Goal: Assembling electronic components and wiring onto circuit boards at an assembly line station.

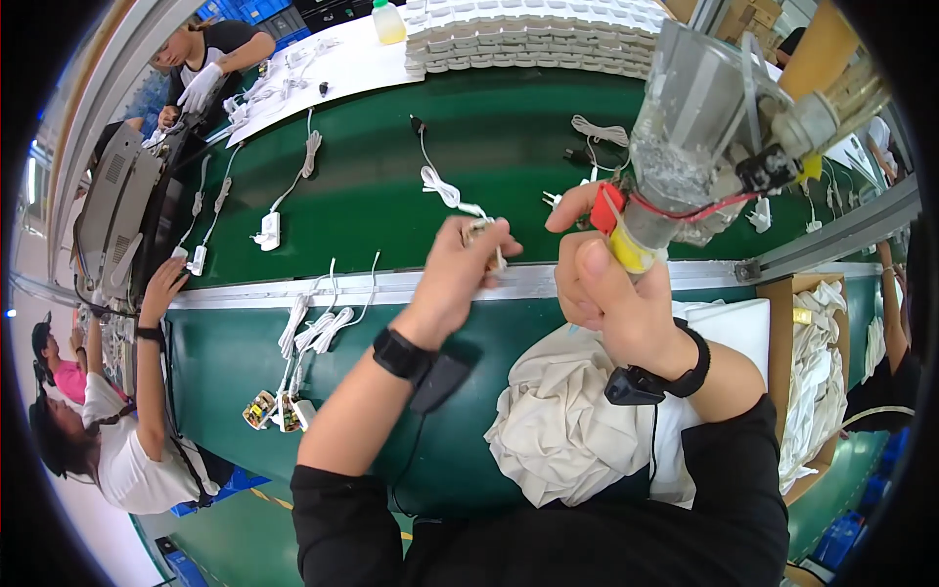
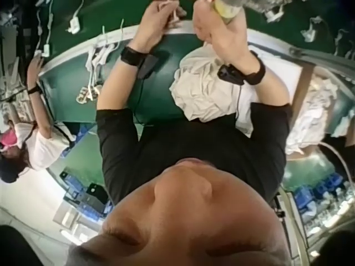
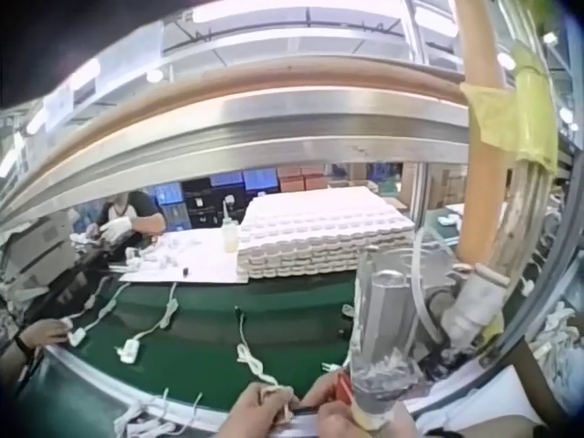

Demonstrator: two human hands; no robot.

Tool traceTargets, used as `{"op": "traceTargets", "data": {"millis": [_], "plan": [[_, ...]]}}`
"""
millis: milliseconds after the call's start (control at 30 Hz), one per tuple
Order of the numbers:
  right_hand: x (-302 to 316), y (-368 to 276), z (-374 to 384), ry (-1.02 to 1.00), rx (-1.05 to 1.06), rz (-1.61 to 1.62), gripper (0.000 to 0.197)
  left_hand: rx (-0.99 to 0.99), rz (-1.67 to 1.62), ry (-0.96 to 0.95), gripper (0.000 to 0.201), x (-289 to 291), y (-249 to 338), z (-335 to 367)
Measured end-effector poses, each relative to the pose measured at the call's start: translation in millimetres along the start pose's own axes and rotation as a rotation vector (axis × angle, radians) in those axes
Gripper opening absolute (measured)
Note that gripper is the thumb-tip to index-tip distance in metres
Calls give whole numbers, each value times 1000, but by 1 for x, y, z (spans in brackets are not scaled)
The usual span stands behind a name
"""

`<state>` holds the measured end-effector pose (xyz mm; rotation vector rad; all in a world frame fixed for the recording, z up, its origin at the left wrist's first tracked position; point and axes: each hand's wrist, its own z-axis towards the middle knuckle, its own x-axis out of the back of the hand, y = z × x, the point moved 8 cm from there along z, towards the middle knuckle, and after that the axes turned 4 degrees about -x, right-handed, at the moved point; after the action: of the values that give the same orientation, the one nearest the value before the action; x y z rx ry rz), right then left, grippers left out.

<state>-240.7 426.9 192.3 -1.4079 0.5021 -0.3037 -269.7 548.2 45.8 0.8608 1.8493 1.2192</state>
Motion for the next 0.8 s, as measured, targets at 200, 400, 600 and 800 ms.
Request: {"op": "traceTargets", "data": {"millis": [200,400,600,800], "plan": [[17,-5,8,53,45,-47,41,123,-465,-282,34,-68,-43,-55],[31,3,12,79,60,0,38,70,-454,-462,38,-92,-44,-74],[35,13,10,75,78,-16,38,29,-403,-533,39,-96,-44,-75],[36,15,9,49,75,-19,39,24,-382,-535,39,-99,-44,-75]]}}
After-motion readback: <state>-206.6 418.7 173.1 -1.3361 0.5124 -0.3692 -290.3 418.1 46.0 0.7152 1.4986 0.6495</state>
